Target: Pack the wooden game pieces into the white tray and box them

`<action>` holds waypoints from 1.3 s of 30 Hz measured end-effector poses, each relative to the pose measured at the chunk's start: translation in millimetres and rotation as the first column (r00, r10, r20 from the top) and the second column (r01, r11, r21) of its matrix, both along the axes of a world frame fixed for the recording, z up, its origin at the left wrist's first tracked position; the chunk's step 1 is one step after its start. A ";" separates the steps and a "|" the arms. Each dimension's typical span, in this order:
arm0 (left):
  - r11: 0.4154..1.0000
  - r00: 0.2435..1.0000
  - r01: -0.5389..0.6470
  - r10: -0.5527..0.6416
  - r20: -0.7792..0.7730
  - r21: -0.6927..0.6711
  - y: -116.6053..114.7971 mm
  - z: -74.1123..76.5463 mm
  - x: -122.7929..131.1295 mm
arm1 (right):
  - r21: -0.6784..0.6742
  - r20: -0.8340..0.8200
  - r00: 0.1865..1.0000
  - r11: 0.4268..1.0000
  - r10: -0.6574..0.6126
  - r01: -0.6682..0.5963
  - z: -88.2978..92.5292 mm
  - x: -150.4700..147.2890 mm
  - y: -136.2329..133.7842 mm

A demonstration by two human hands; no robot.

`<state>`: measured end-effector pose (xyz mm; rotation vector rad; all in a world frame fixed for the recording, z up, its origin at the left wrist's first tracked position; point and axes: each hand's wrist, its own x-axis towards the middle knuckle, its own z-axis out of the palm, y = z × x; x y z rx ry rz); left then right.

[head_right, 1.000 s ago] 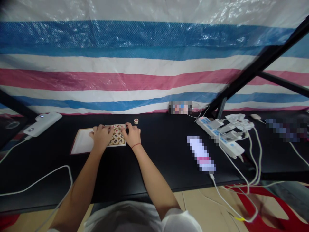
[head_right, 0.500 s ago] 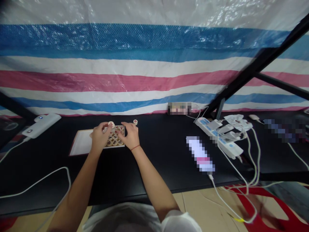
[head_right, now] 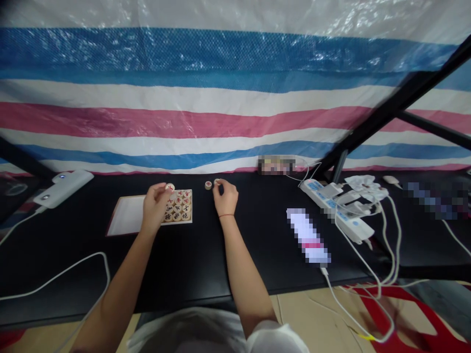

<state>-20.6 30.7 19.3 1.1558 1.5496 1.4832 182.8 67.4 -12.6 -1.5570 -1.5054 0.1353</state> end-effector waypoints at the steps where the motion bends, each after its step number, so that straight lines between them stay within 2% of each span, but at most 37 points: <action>1: 1.000 1.000 -0.002 0.001 0.019 0.017 0.2 0.0 -0.8 | -0.082 0.021 0.999 0.996 -0.031 0.032 -3.5 6.2 3.5; 3: 0.999 0.999 0.001 -0.003 0.048 0.036 0.9 -0.6 -1.3 | -0.220 0.077 0.996 0.974 -0.045 0.061 -9.2 11.8 7.8; 5: 0.999 0.997 0.002 -0.005 0.074 0.041 2.1 -1.8 -0.8 | -0.284 0.123 0.992 0.957 -0.029 0.063 -12.7 10.5 9.4; 9: 1.000 0.995 0.017 -0.017 0.103 0.003 4.1 -4.5 0.7 | -0.284 0.141 0.990 0.958 0.013 0.028 -13.6 4.3 9.6; 11: 0.999 0.997 0.044 -0.043 0.058 -0.010 4.3 -5.9 1.4 | -0.259 0.117 0.993 0.966 0.020 0.011 -10.8 3.5 8.6; 13: 0.998 0.995 0.069 -0.068 -0.067 0.010 3.9 -7.4 2.0 | -0.178 0.063 0.998 0.984 0.015 -0.003 -5.1 1.2 5.3; 15: 0.993 0.961 0.094 -0.074 -0.268 0.065 2.8 -8.8 3.1 | -0.063 -0.029 0.997 0.995 0.075 -0.077 3.2 -5.3 -1.3; 16: 0.988 0.924 0.115 -0.069 -0.377 0.100 2.0 -9.3 3.7 | -0.014 -0.083 0.986 0.989 0.143 -0.145 7.8 -10.5 -5.8; 18: 0.972 0.832 0.172 -0.056 -0.551 0.161 0.1 -10.3 5.4 | 0.025 -0.188 0.923 0.941 0.335 -0.336 16.6 -23.5 -15.9; 21: 0.944 0.738 0.247 -0.036 -0.673 0.220 -2.7 -12.0 8.0 | 0.015 -0.260 0.829 0.861 0.495 -0.509 25.4 -42.7 -28.3; 24: 0.914 0.702 0.300 -0.018 -0.712 0.273 -3.9 -13.7 9.9 | 0.012 -0.315 0.797 0.841 0.516 -0.540 25.9 -51.7 -31.0; 26: 0.900 0.685 0.327 -0.016 -0.728 0.288 -3.9 -13.6 10.6 | 0.018 -0.363 0.787 0.848 0.499 -0.529 21.9 -48.5 -26.3; 28: 0.898 0.673 0.337 -0.020 -0.740 0.283 -3.7 -12.2 10.6 | 0.027 -0.377 0.825 0.896 0.421 -0.444 15.4 -37.4 -17.7; 31: 0.904 0.683 0.305 0.012 -0.731 0.300 -3.6 -8.5 8.5 | 0.011 -0.273 0.951 0.989 0.145 -0.147 3.2 -10.9 -2.4; 33: 0.901 0.708 0.270 0.054 -0.704 0.341 -3.7 -6.2 5.8 | -0.045 -0.145 0.989 0.999 -0.007 0.000 -4.7 5.6 5.9; 35: 0.897 0.732 0.240 0.084 -0.676 0.371 -3.7 -4.5 2.8 | -0.108 -0.051 0.998 0.994 -0.034 0.029 -11.1 15.4 11.2; 39: 0.900 0.749 0.201 0.112 -0.653 0.386 -3.4 -3.7 -1.8 | -0.180 0.049 0.999 0.984 0.021 -0.012 -17.0 14.0 14.2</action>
